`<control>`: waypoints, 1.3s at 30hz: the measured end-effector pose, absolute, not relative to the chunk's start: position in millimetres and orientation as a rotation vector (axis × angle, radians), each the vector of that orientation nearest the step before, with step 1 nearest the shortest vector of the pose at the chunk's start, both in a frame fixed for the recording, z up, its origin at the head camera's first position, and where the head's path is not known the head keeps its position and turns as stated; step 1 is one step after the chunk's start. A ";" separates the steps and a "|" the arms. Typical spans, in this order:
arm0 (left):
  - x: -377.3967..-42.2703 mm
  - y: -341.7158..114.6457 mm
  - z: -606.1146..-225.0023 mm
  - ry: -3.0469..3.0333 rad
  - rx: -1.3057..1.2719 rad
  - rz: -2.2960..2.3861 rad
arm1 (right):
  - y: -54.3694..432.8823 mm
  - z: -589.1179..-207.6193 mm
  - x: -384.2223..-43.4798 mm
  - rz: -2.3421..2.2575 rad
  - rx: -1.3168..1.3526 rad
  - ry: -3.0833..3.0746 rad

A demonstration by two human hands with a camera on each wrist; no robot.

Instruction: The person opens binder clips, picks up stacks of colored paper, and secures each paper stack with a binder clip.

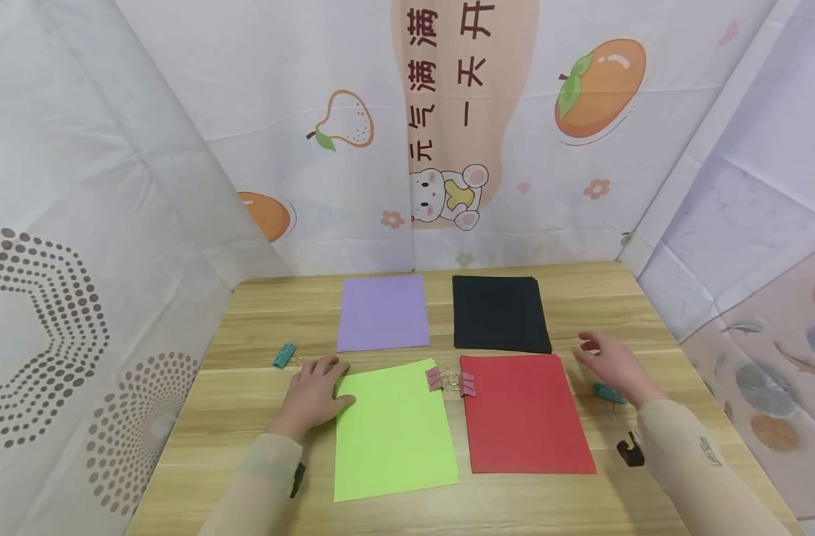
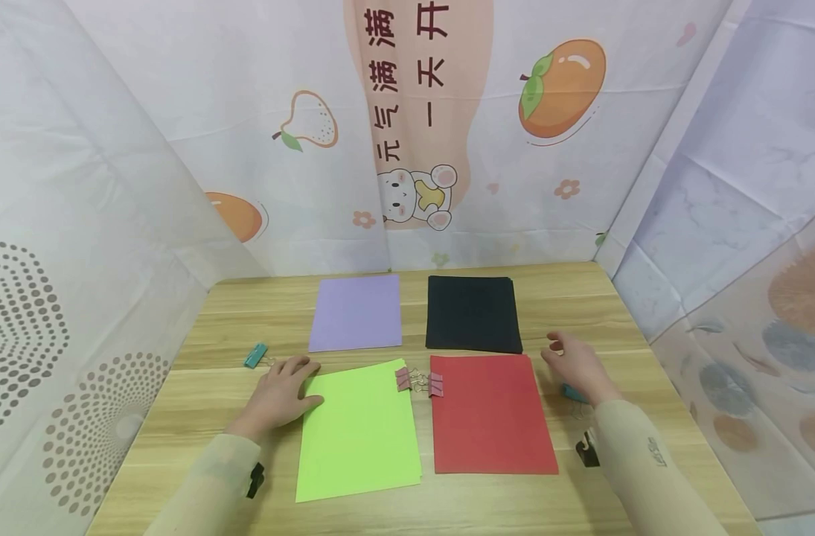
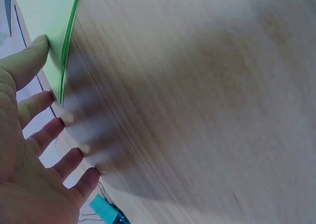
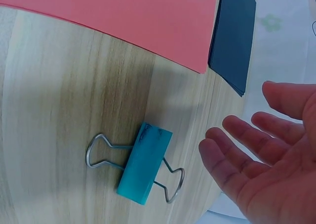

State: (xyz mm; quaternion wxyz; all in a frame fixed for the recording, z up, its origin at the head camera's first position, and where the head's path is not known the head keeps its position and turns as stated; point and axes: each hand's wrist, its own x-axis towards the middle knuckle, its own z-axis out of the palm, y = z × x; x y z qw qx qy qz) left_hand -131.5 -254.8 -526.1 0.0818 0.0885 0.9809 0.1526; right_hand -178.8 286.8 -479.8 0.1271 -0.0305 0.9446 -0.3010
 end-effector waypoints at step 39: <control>-133.0 -256.5 -527.8 2.932 0.267 0.461 | 313.6 -489.6 -171.9 -0.574 -0.167 2.668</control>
